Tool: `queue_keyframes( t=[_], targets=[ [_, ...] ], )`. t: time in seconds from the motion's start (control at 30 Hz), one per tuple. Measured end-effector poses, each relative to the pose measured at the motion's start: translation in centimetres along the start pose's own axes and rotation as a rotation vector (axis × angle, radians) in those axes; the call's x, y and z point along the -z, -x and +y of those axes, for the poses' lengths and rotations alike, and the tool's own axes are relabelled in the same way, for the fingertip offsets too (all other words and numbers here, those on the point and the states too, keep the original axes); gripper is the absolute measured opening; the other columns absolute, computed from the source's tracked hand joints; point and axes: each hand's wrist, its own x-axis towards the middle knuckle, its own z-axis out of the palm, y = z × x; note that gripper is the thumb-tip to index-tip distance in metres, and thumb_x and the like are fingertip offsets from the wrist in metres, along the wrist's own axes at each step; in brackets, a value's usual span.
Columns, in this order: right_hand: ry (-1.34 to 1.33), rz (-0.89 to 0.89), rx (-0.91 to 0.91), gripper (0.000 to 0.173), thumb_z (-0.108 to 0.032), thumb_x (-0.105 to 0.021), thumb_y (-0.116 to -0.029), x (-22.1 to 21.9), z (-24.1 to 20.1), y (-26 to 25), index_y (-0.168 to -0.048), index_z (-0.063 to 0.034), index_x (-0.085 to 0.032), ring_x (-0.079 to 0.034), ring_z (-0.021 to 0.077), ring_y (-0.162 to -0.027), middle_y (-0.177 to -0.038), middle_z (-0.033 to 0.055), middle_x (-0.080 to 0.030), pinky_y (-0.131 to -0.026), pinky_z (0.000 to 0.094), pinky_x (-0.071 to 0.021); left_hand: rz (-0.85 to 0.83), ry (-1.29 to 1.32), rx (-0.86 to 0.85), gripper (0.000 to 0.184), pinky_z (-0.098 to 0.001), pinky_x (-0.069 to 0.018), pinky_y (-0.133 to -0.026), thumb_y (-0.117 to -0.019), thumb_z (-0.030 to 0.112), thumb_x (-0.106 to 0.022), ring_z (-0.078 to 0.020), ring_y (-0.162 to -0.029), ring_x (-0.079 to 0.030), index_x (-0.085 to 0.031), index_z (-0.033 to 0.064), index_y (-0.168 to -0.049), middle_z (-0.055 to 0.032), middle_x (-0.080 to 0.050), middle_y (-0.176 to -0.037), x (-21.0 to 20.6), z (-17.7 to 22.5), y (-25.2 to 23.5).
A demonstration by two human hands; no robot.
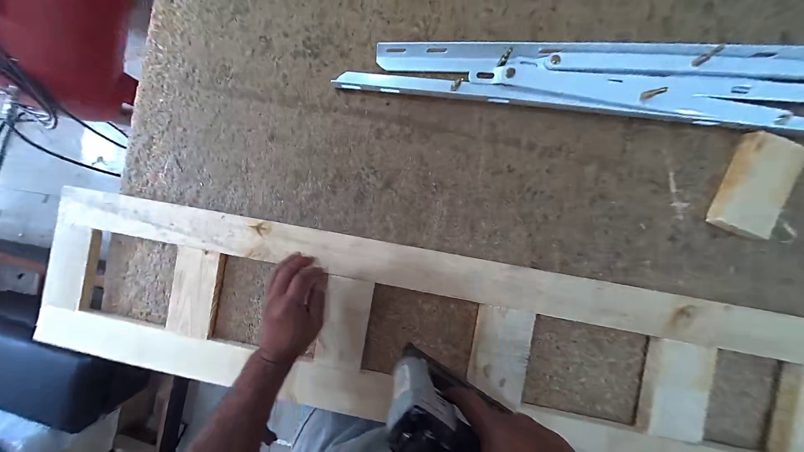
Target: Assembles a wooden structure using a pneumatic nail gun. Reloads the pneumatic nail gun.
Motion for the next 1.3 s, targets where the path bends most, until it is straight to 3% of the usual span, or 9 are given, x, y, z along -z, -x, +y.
queue_keyframes(
  t=[0.17, 0.27, 0.37, 0.53, 0.8, 0.9, 1.03, 1.13, 1.3],
  targets=[
    [-0.016, 0.067, 0.018, 0.074, -0.066, -0.069, -0.0847, 3.3, -9.9, -5.3, -0.139, -0.0184, -0.056, -0.072, 0.0346, -0.085, -0.091, 0.0124, -0.072, -0.07, 0.058, -0.0572, -0.059, -0.078, -0.052, 0.028, -0.0563, -0.0415, -0.114, -0.1005, 0.021, -0.054, -0.0361, -0.135, -0.054, -0.071, 0.0057, -0.116, -0.0151, -0.066, -0.13, 1.9, -7.5, -7.9],
    [-0.019, 0.044, 0.01, 0.071, -0.065, -0.066, -0.0881, 5.0, -12.1, -8.1, -0.139, -0.0157, -0.055, -0.071, 0.0335, -0.09, -0.095, 0.0126, -0.071, -0.074, 0.0571, -0.0571, -0.057, -0.157, -0.01, 0.032, -0.0545, -0.049, -0.098, -0.103, 0.031, -0.05, -0.0338, -0.109, -0.065, -0.073, 0.0094, -0.111, -0.0126, -0.072, -0.106, 0.6, -9.4, -10.6],
    [-0.037, 0.027, 0.026, 0.072, -0.065, -0.068, -0.0867, 5.6, -12.3, -9.9, -0.138, -0.0164, -0.056, -0.072, 0.0329, -0.09, -0.095, 0.0121, -0.071, -0.073, 0.0571, -0.0573, -0.054, -0.212, 0.005, 0.036, -0.0516, -0.0504, -0.087, -0.1027, 0.036, -0.048, -0.0307, -0.096, -0.069, -0.075, 0.0121, -0.1, -0.0094, -0.074, -0.093, 0.0, -9.3, -10.8],
    [-0.063, -0.057, -0.048, 0.07, -0.064, -0.073, -0.0826, 5.6, -12.0, -10.4, -0.137, -0.0226, -0.056, -0.072, 0.0322, -0.087, -0.09, 0.0096, -0.072, -0.071, 0.0567, -0.0565, -0.027, -0.212, 0.003, 0.036, -0.05, -0.0502, -0.083, -0.102, 0.033, -0.048, -0.0304, -0.092, -0.069, -0.075, 0.0111, -0.095, -0.0096, -0.074, -0.09, 0.0, -9.4, -10.8],
    [-0.084, -0.146, -0.115, 0.062, -0.056, -0.071, -0.0859, 6.1, -11.6, -10.4, -0.134, -0.0195, -0.058, -0.073, 0.0349, -0.085, -0.085, 0.0119, -0.072, -0.07, 0.0578, -0.0558, 0.006, -0.218, -0.001, 0.033, -0.0496, -0.0501, -0.084, -0.102, 0.031, -0.051, -0.031, -0.09, -0.069, -0.074, 0.0091, -0.096, -0.0112, -0.073, -0.088, -0.1, -9.3, -10.6],
    [-0.102, -0.168, -0.125, 0.069, -0.057, -0.069, -0.0884, 5.9, -11.4, -10.1, -0.144, -0.0213, -0.052, -0.073, 0.0357, -0.085, -0.087, 0.0129, -0.073, -0.071, 0.0584, -0.0558, 0.014, -0.222, 0.004, 0.034, -0.0493, -0.0499, -0.084, -0.1023, 0.032, -0.05, -0.0307, -0.089, -0.068, -0.074, 0.0088, -0.095, -0.0118, -0.072, -0.087, -0.2, -9.3, -10.5],
    [-0.11, -0.195, -0.143, 0.06, -0.053, -0.067, -0.0897, 6.0, -10.6, -10.1, -0.136, -0.0169, -0.057, -0.073, 0.0368, -0.087, -0.088, 0.0139, -0.074, -0.073, 0.0585, -0.056, 0.023, -0.21, 0.017, 0.033, -0.0497, -0.0502, -0.083, -0.102, 0.031, -0.051, -0.032, -0.091, -0.069, -0.074, 0.0084, -0.094, -0.0128, -0.073, -0.088, -0.2, -9.3, -10.4],
    [-0.11, -0.187, -0.12, 0.066, -0.055, -0.067, -0.09, 5.8, -10.1, -9.9, -0.144, -0.0183, -0.053, -0.074, 0.0367, -0.085, -0.087, 0.0137, -0.074, -0.072, 0.0589, -0.056, 0.03, -0.21, 0.02, 0.032, -0.0494, -0.0496, -0.082, -0.1016, 0.031, -0.052, -0.0307, -0.09, -0.068, -0.074, 0.0084, -0.093, -0.0126, -0.073, -0.088, -0.3, -9.3, -10.3],
    [-0.101, -0.162, -0.113, 0.061, -0.053, -0.064, -0.0918, 5.7, -8.6, -9.4, -0.139, -0.0156, -0.057, -0.074, 0.037, -0.084, -0.086, 0.0142, -0.074, -0.071, 0.0585, -0.0561, 0.05, -0.217, 0.008, 0.031, -0.0479, -0.0496, -0.083, -0.1019, 0.03, -0.054, -0.0307, -0.088, -0.068, -0.073, 0.0073, -0.093, -0.0132, -0.072, -0.086, -0.3, -9.3, -10.4]
  ],
)
